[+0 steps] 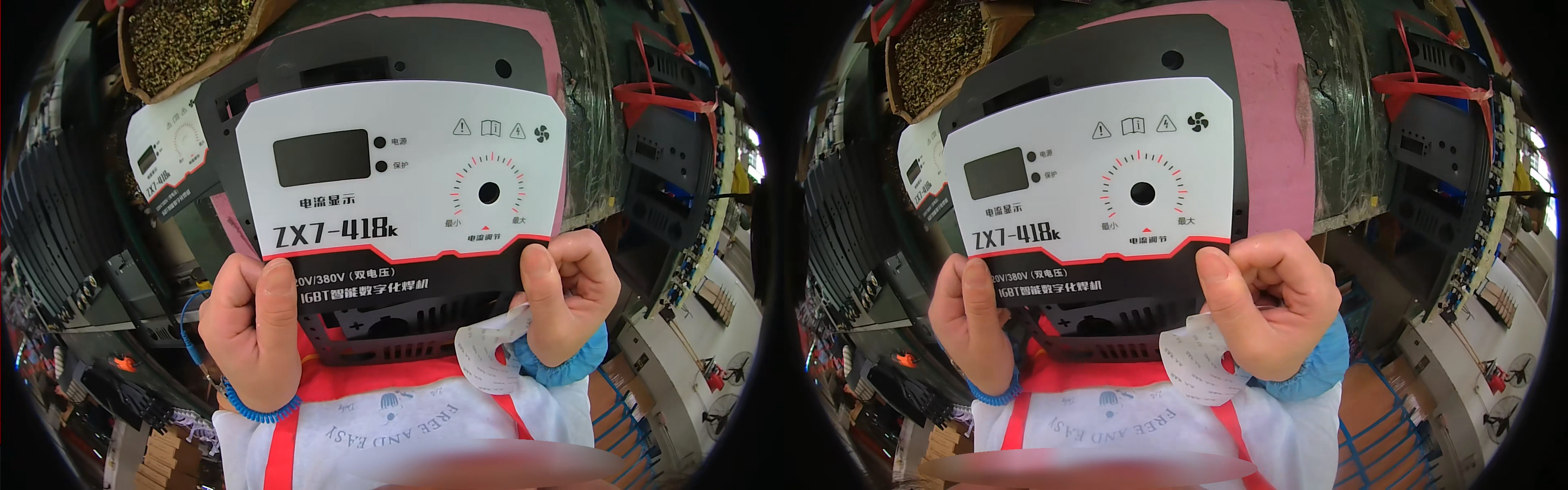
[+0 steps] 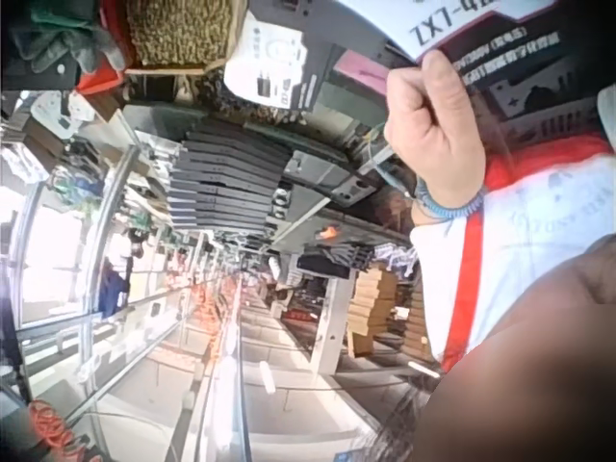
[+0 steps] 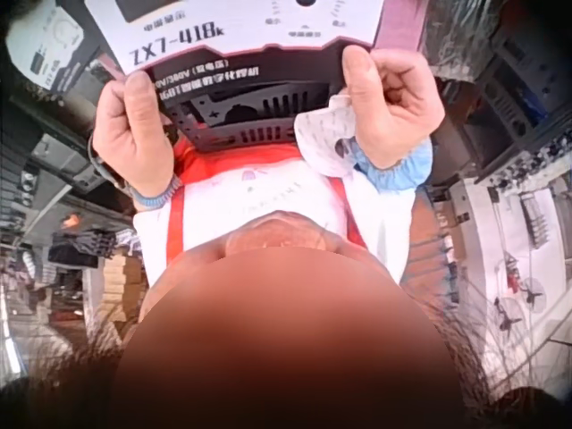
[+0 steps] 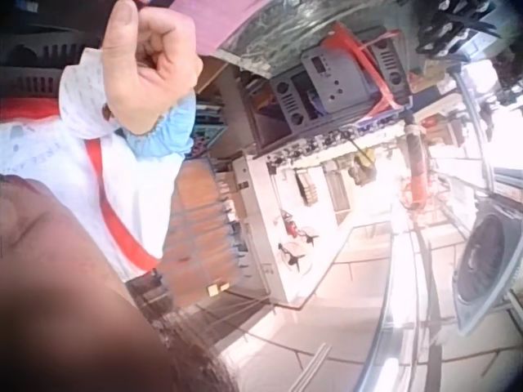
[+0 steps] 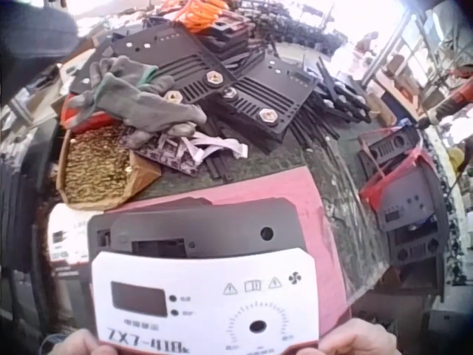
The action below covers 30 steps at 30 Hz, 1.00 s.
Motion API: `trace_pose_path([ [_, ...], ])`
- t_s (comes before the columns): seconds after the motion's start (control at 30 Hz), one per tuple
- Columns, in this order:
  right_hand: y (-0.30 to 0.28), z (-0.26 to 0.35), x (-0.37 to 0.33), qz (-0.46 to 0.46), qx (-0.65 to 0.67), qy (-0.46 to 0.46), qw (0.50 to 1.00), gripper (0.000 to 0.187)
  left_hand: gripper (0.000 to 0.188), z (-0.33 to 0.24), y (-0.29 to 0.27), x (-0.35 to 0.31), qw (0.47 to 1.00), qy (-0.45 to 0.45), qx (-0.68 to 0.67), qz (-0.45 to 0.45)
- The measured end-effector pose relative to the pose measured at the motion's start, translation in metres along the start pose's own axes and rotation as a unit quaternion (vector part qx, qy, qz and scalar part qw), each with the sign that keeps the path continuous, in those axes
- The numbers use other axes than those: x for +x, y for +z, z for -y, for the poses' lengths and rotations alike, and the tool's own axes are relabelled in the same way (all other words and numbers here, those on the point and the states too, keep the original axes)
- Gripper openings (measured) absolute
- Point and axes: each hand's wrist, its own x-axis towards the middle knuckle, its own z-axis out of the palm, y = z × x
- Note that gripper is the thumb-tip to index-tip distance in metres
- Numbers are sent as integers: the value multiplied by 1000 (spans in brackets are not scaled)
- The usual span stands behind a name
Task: Apply adhesive labels/panels to plastic welding machine front casings.
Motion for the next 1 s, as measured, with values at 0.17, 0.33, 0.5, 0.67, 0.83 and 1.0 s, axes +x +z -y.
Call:
trace_pose_path([
  [0.17, -2, 1, 1, 8, -9, -8, 1000, 16, 29, 1, 2, -1, 1000, 3, 5, -5],
  [0.33, -1, 0, 3, 20, -23, -19, 999, 17, 29, 0, 2, -1, 1000, 7, 25, -16],
  [0.5, 1, 3, 2, 23, -37, -23, 999, 18, 29, 1, 0, 0, 999, 7, 30, -16],
  [0.67, 5, 10, 5, 22, -56, -17, 998, 21, 29, -9, -1, 4, 997, 12, 70, 8],
  [0.83, 5, 15, 11, 41, -135, -39, 989, 28, 34, -17, -10, 23, 883, 222, 410, 54],
  [1.0, -10, 12, 17, 109, -249, -75, 959, 35, 42, -19, -22, 29, 821, 286, 490, 58],
])
